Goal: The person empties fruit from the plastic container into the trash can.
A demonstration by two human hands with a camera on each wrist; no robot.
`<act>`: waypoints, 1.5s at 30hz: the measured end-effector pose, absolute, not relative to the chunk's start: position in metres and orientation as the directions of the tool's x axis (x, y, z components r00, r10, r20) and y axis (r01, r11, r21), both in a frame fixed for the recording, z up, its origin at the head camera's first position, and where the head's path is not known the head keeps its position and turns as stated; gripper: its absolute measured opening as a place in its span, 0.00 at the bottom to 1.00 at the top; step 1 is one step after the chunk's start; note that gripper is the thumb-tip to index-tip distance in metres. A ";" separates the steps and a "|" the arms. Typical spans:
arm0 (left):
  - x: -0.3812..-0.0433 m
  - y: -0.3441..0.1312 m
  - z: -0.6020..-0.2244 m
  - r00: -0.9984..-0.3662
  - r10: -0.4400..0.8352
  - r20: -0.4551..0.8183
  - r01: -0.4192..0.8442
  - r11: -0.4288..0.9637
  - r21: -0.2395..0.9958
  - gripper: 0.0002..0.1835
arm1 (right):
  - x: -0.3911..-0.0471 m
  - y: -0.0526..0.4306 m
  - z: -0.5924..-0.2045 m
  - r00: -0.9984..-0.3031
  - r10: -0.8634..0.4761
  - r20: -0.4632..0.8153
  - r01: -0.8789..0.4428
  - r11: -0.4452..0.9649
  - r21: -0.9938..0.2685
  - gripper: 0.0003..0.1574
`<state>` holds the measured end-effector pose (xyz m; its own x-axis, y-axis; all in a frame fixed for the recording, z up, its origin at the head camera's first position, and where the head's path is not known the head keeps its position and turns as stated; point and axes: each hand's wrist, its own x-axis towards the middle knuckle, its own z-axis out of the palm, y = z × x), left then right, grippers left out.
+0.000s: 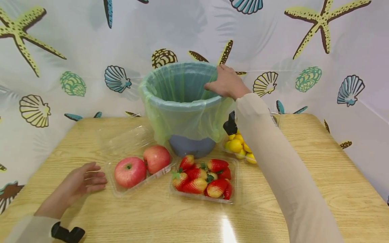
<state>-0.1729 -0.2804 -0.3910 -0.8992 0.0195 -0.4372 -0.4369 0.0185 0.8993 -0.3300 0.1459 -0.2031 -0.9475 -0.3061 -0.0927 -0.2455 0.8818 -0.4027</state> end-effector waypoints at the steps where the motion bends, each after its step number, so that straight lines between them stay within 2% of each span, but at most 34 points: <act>1: -0.172 -0.278 -0.391 -0.900 0.027 -0.436 -0.435 0.025 0.900 0.27 | -0.330 0.146 -0.203 -0.948 -0.306 -0.092 -0.246 0.882 -0.403 0.52; 8: -0.164 -0.268 -0.390 -0.897 0.064 -0.437 -0.436 0.035 0.899 0.26 | -0.330 0.146 -0.203 -0.947 -0.312 -0.077 -0.256 0.878 -0.406 0.52; 17: -0.153 -0.255 -0.385 -0.878 0.129 -0.461 -0.464 0.006 0.886 0.17 | -0.330 0.147 -0.203 -0.948 -0.309 -0.076 -0.252 0.876 -0.412 0.52; 25: -0.150 -0.248 -0.380 -0.878 0.197 -0.437 -0.444 0.007 0.896 0.18 | -0.329 0.147 -0.202 -0.950 -0.303 -0.073 -0.249 0.878 -0.408 0.52; 37: -0.152 -0.242 -0.379 -0.915 0.033 -0.402 -0.404 -0.048 0.914 0.15 | -0.329 0.147 -0.202 -0.947 -0.314 -0.072 -0.258 0.872 -0.417 0.52; 41: -0.155 -0.242 -0.376 -0.913 -0.034 -0.406 -0.403 -0.068 0.913 0.14 | -0.330 0.148 -0.202 -0.947 -0.312 -0.071 -0.256 0.872 -0.416 0.52; 45: -0.156 -0.241 -0.374 -0.906 -0.049 -0.421 -0.414 -0.108 0.904 0.15 | -0.330 0.147 -0.202 -0.946 -0.316 -0.071 -0.258 0.868 -0.423 0.52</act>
<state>-0.1564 -0.2411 -0.3744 -0.9059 -0.0487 -0.4207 -0.4140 -0.1075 0.9039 -0.3305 0.1471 -0.2025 -0.9462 -0.3158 -0.0709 -0.2581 0.8684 -0.4234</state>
